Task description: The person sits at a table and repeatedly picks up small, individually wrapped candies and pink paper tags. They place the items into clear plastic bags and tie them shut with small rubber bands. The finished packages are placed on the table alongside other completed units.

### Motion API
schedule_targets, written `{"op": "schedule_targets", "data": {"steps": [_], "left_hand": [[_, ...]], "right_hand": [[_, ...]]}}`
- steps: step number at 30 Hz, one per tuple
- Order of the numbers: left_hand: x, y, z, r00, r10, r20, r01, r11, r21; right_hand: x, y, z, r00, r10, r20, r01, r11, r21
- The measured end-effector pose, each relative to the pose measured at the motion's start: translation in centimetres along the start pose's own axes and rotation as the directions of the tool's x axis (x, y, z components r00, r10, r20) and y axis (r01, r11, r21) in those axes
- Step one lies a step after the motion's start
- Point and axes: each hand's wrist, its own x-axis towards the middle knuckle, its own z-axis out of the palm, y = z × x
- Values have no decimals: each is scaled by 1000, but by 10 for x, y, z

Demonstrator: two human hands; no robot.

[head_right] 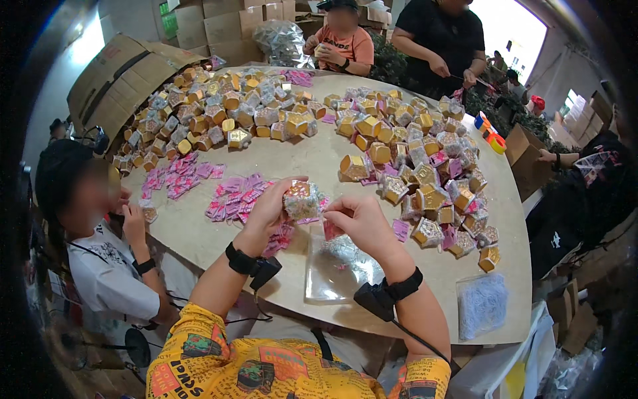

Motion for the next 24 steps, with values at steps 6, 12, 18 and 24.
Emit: {"op": "schedule_targets", "data": {"steps": [6, 12, 18, 24], "left_hand": [[-3, 1, 7, 1000, -18, 12, 17, 996, 92], [1, -6, 8, 999, 23, 26, -24, 999, 23], [10, -30, -5, 995, -59, 83, 46, 988, 148], [6, -15, -3, 993, -57, 103, -12, 825, 565]], "right_hand": [[3, 10, 2, 999, 9, -54, -12, 997, -71], [-1, 12, 3, 980, -181, -79, 147, 935, -323], [3, 4, -22, 996, -61, 58, 78, 931, -356], [37, -18, -139, 886, -105, -451, -180, 819, -544]]}}
